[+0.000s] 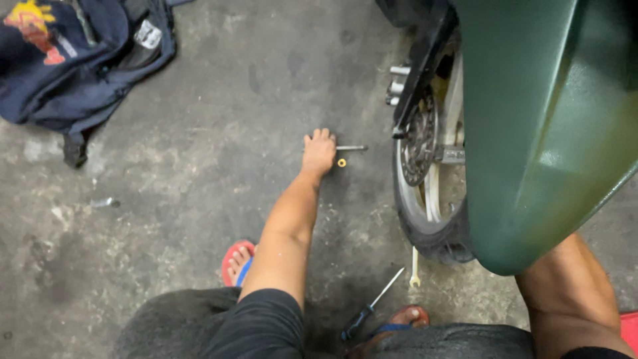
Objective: The person kneels beside a green scooter and works on its front wheel, first handling the wheel and axle area by hand, then using a hammer and a wrench on the axle and brake components, repositioning the wheel and continuing to work on the hub fasteners.
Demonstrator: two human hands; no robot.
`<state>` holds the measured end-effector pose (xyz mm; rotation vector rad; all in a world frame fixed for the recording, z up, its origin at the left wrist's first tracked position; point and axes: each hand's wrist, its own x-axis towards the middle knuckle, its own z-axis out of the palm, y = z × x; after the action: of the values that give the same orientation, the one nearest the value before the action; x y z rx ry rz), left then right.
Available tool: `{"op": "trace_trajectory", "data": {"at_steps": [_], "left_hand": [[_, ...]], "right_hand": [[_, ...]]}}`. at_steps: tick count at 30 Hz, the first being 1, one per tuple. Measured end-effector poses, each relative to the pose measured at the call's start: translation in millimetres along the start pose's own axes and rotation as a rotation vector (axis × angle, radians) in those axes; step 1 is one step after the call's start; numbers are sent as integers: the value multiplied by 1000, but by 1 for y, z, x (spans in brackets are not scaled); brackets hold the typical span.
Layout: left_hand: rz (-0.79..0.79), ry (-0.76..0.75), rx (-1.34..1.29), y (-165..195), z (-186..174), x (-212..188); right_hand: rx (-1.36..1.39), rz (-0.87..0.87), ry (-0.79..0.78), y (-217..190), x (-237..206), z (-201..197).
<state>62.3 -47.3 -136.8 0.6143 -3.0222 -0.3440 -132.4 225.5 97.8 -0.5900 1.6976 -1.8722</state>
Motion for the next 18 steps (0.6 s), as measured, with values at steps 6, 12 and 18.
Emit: {"op": "trace_trajectory", "data": {"at_steps": [6,12,18], "left_hand": [[-98,131,-778,-36,-37,8],[212,186,-815,-25,-91,10],[211,176,-847,-9,-93,15]], "right_hand": [[4,-2,-22,0,13,-5],[-9,5,-10,5,15,-12],[-20,3,-9,6,16,-17]]}}
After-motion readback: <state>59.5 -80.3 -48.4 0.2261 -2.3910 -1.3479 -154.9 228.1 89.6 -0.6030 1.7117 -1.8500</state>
